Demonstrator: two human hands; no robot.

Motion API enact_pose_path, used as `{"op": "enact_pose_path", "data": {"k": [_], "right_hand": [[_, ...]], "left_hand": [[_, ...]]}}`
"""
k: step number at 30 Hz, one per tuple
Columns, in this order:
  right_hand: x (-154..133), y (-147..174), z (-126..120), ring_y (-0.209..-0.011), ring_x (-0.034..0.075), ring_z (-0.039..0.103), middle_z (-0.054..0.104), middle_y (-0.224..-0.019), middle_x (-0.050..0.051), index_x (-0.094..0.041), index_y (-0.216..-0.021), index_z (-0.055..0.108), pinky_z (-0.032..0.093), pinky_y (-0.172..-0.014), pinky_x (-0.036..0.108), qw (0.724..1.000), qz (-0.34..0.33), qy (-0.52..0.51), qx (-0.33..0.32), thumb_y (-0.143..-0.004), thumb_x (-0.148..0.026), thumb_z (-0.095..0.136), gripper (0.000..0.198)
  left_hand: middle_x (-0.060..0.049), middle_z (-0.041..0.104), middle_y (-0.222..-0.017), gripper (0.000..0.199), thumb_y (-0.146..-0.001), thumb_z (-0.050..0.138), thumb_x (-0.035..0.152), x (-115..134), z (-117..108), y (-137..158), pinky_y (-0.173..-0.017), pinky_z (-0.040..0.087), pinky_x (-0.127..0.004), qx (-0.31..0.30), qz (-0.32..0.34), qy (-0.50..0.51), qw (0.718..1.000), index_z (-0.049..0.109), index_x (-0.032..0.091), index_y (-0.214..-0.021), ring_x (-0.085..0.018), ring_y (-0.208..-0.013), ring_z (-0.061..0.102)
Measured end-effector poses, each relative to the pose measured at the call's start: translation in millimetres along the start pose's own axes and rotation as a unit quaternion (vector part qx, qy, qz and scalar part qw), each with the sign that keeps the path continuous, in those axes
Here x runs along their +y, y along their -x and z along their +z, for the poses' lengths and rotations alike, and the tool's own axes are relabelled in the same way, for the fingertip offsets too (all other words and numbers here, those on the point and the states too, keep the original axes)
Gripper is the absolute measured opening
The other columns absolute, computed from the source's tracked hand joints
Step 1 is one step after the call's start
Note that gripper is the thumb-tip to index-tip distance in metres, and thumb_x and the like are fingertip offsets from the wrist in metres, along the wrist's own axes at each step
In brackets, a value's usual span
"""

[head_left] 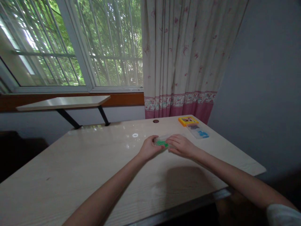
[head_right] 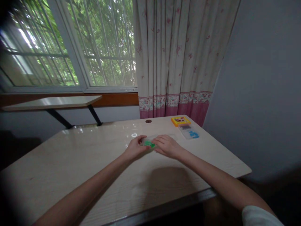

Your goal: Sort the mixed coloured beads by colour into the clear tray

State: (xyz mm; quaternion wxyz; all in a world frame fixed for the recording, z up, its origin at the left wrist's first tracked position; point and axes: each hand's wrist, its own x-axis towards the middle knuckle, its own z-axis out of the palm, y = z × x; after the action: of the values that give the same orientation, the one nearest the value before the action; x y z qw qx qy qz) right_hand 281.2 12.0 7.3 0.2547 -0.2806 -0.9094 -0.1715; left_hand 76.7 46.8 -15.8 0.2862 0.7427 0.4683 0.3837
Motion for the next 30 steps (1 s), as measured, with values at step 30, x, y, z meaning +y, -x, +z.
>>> {"op": "enact_pose_path", "data": {"k": [30], "right_hand": [[81.7,189.2,-63.6,-0.095,0.022,0.056,0.06,-0.103,0.008,-0.02,-0.1,0.059,0.046,-0.083,0.035,0.945,0.292,0.08,-0.121,-0.084,-0.038,0.039,0.032]], "left_hand": [[-0.006,0.053,-0.091,0.017,-0.078,0.05,0.024,-0.9,-35.7,43.7,-0.082,0.041,-0.031,-0.057,0.192,-0.067,0.977,0.058,0.018,-0.091,-0.016,-0.088,0.051]]}}
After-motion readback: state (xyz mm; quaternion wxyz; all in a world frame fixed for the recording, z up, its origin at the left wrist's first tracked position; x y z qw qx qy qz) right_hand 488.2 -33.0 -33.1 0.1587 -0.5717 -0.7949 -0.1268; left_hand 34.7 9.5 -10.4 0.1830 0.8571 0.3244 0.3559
